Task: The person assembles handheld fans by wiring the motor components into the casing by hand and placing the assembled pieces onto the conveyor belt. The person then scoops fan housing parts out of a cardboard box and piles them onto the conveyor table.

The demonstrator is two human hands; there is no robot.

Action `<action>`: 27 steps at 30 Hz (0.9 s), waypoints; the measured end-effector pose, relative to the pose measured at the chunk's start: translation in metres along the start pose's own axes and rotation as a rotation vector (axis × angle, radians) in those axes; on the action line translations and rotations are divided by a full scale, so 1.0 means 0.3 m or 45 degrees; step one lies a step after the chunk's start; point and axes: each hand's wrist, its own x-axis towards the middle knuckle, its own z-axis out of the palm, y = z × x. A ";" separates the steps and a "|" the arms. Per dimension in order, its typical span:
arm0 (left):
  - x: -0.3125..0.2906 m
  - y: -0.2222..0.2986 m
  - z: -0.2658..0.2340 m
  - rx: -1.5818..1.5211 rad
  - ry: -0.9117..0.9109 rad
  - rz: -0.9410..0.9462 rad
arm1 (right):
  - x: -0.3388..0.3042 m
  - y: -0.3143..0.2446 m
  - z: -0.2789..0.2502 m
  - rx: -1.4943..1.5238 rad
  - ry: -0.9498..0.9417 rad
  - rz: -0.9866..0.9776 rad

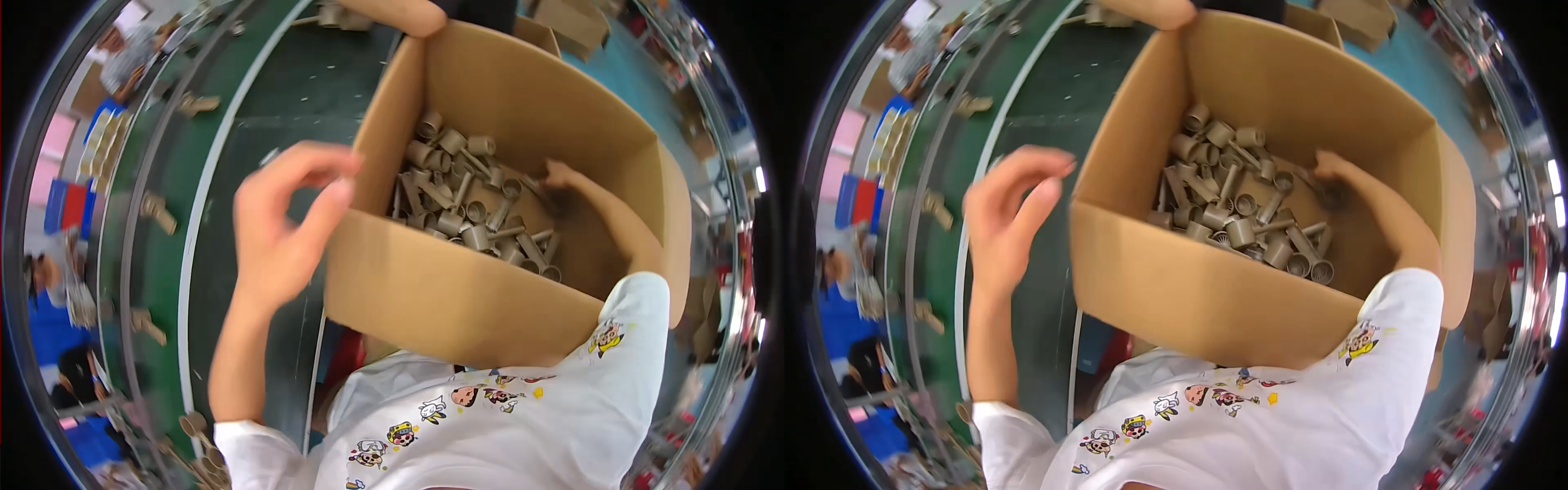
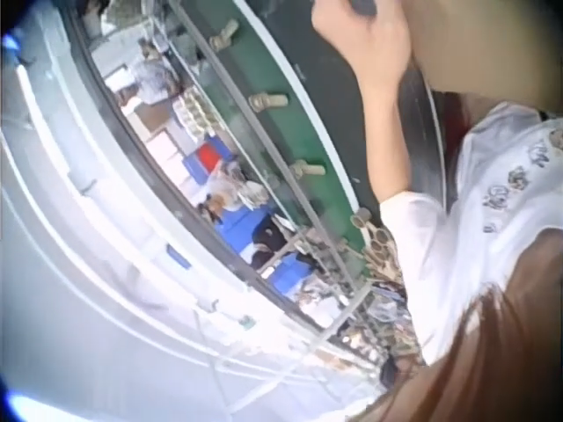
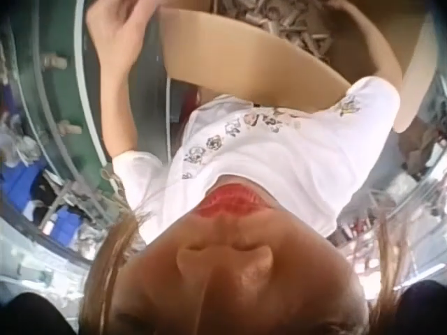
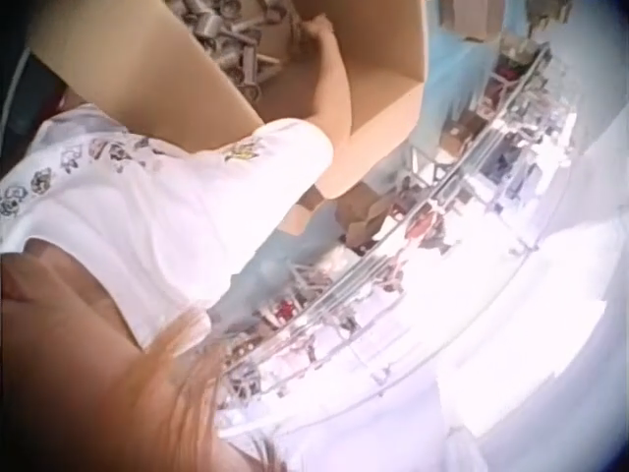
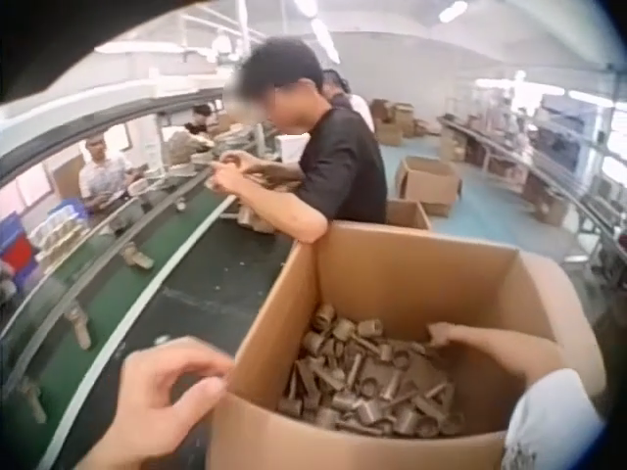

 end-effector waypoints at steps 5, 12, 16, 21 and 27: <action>0.479 -0.212 0.414 0.016 -0.960 -0.566 | 0.059 0.134 0.071 0.198 0.192 0.085; 0.586 -0.722 0.951 1.169 -0.988 -0.797 | 0.154 0.073 0.274 0.551 0.232 -0.130; 0.601 -0.912 0.980 1.276 -0.552 -0.869 | 0.250 -0.028 0.317 0.615 0.163 -0.059; 0.570 -1.014 0.994 1.091 -0.521 -0.784 | 0.360 -0.102 0.466 0.426 0.451 0.044; 0.571 -1.187 0.853 0.065 -0.662 -1.176 | 0.420 -0.258 0.353 1.393 0.002 -0.309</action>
